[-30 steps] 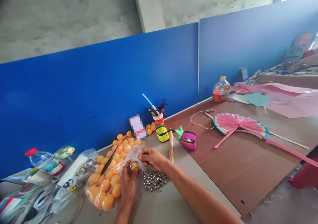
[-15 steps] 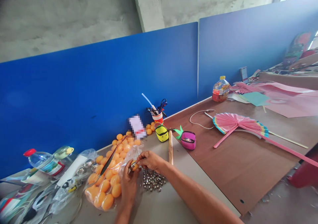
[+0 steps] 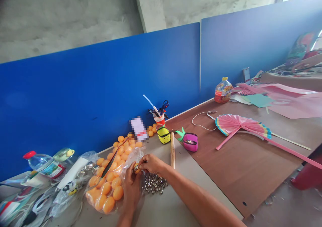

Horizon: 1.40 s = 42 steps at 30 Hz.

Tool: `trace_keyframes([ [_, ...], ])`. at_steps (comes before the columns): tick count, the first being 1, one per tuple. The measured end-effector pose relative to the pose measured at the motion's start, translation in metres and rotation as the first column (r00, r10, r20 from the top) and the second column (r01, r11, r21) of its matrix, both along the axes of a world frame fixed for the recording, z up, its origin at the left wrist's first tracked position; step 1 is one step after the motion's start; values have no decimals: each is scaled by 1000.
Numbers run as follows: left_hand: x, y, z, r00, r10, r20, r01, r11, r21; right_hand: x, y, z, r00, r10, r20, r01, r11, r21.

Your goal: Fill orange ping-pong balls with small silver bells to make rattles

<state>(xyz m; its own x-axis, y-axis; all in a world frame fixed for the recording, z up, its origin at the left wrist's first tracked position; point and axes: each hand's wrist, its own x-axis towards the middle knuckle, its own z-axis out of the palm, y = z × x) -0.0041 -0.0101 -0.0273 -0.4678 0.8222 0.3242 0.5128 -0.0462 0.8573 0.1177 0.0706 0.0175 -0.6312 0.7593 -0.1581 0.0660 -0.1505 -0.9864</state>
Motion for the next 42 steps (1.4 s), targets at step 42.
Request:
trace_keyframes([
  [42, 3, -1, 3, 997, 58, -48, -57, 998, 23, 14, 24, -6, 979, 17, 205, -59, 978, 202],
])
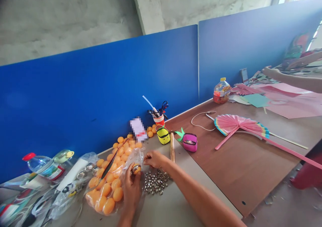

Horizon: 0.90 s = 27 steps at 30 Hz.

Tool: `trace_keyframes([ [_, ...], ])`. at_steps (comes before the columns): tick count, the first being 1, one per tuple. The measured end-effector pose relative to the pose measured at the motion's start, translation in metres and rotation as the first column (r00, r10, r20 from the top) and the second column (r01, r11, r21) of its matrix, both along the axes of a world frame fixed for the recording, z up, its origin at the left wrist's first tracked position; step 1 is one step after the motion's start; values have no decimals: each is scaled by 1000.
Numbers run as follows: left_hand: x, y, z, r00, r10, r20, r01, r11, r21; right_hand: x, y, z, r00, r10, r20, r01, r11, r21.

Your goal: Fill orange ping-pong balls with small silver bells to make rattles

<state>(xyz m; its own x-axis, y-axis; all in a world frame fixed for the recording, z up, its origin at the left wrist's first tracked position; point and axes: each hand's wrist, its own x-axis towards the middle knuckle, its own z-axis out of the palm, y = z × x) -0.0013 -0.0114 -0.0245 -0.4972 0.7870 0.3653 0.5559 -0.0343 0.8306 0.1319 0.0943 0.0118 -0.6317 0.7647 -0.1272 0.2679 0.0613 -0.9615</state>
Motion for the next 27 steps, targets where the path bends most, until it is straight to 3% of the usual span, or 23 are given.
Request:
trace_keyframes([
  [3, 2, -2, 4, 1000, -8, 12, 7, 1000, 8, 11, 7, -1, 958, -32, 284, -47, 963, 266],
  [7, 3, -2, 6, 999, -27, 37, 26, 999, 27, 15, 0, 0, 848, -66, 526, -168, 908, 384],
  [14, 2, 0, 3, 999, -24, 31, 23, 999, 33, 11, -11, 3, 817, -72, 572, -251, 848, 466],
  [20, 0, -1, 2, 999, -25, 29, 25, 1000, -2, 8, -4, -5, 893, -131, 430, -109, 866, 489],
  [27, 2, 0, 4, 999, -19, 36, 18, 1000, 14, 12, -7, 0, 831, -95, 548, -224, 844, 487],
])
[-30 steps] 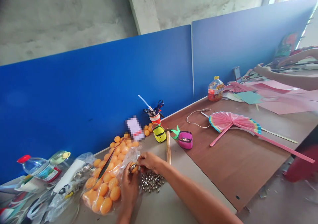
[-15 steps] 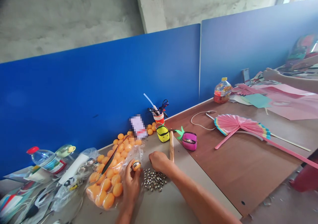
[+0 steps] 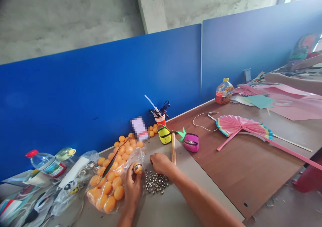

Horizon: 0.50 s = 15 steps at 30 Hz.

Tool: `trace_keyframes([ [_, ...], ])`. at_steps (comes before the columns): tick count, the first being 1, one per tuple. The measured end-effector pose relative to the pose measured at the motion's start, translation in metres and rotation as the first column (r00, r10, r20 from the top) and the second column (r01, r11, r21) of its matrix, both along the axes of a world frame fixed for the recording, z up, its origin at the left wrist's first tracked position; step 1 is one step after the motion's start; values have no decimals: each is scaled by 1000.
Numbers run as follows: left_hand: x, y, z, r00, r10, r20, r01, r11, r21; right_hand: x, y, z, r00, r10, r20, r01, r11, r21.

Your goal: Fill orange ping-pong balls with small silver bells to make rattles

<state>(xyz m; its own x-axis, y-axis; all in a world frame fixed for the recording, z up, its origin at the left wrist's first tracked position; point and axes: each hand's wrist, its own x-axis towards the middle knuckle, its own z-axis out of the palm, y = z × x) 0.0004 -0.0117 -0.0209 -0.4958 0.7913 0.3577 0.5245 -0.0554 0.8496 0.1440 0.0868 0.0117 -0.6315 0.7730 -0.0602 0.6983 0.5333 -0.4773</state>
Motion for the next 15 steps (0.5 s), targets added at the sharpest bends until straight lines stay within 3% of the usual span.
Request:
trace_keyframes([
  [4, -1, 1, -3, 1000, -2, -18, 2, 1000, 0, -1, -4, 4, 999, 9, -49, -8, 1000, 30],
  [7, -3, 2, -5, 999, 2, -37, -1, 1000, 21, -6, -7, 3, 990, 97, -99, -86, 990, 109],
  [11, -4, 2, -5, 997, 11, -72, -9, 1000, 30, -17, -13, -6, 971, 241, 10, -237, 948, 212],
  [15, -5, 2, -6, 998, -4, -57, 4, 1000, 3, -26, -15, -13, 971, 231, 59, -238, 943, 233],
])
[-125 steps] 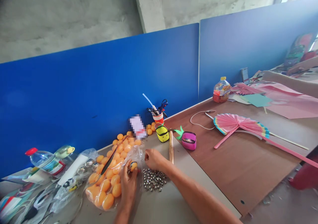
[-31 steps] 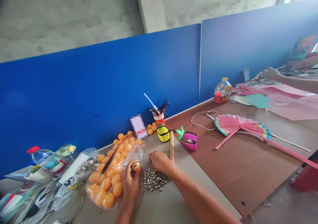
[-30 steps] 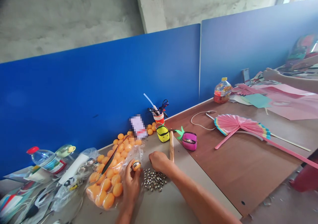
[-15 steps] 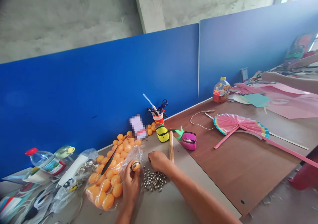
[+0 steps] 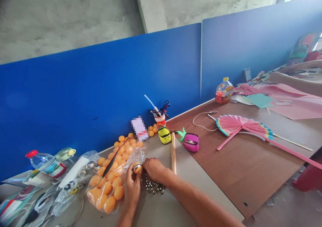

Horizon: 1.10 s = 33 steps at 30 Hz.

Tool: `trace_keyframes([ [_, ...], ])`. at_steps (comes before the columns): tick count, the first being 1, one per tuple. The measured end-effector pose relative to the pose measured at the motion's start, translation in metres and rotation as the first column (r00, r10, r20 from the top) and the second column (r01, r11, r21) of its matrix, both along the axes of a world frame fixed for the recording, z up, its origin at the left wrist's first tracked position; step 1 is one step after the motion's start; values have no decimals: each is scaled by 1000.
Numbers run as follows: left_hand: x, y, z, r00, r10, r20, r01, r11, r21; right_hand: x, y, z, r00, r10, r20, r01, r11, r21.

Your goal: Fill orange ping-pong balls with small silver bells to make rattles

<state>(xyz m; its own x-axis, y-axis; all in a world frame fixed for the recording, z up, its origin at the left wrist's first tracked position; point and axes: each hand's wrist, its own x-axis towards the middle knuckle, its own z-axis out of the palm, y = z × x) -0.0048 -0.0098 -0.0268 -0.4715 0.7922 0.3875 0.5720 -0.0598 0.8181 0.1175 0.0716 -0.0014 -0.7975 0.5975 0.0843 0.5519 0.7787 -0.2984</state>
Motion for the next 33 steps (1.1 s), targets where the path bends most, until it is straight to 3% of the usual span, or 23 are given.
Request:
trace_keyframes([
  [8, 1, 1, 1, 1000, 10, 23, -9, 1000, -5, 7, 4, 3, 984, -117, -132, 101, 987, -124],
  [12, 2, -1, 4, 999, 10, 46, -9, 1000, -22, 9, 11, 8, 898, -230, -375, 80, 924, -374],
  [14, 2, -2, 4, 998, 9, 58, -6, 999, -42, 7, 14, 8, 811, -329, -484, -23, 808, -589],
  [16, 2, -2, 5, 996, 2, 94, 3, 998, -58, 5, 15, 9, 722, -444, -531, -170, 630, -758],
  [18, 3, -2, 6, 990, -4, 144, 14, 998, -67, 3, 14, 10, 664, -512, -545, -305, 480, -823],
  [19, 4, -2, 6, 987, -5, 162, 16, 997, -71, 2, 13, 10, 651, -518, -554, -351, 441, -826],
  [21, 5, -2, 6, 984, 3, 178, 12, 997, -82, 1, 10, 12, 648, -509, -567, -386, 422, -820],
  [25, 4, -2, 4, 981, -2, 194, 21, 995, -99, -1, 4, 14, 645, -525, -556, -317, 478, -819],
  [27, 3, -1, 1, 982, -5, 190, 24, 995, -100, -3, 2, 14, 654, -539, -531, -282, 477, -832],
  [33, 0, 1, -4, 993, 11, 116, -5, 998, -55, -6, 1, 10, 669, -574, -472, -284, 389, -876],
])
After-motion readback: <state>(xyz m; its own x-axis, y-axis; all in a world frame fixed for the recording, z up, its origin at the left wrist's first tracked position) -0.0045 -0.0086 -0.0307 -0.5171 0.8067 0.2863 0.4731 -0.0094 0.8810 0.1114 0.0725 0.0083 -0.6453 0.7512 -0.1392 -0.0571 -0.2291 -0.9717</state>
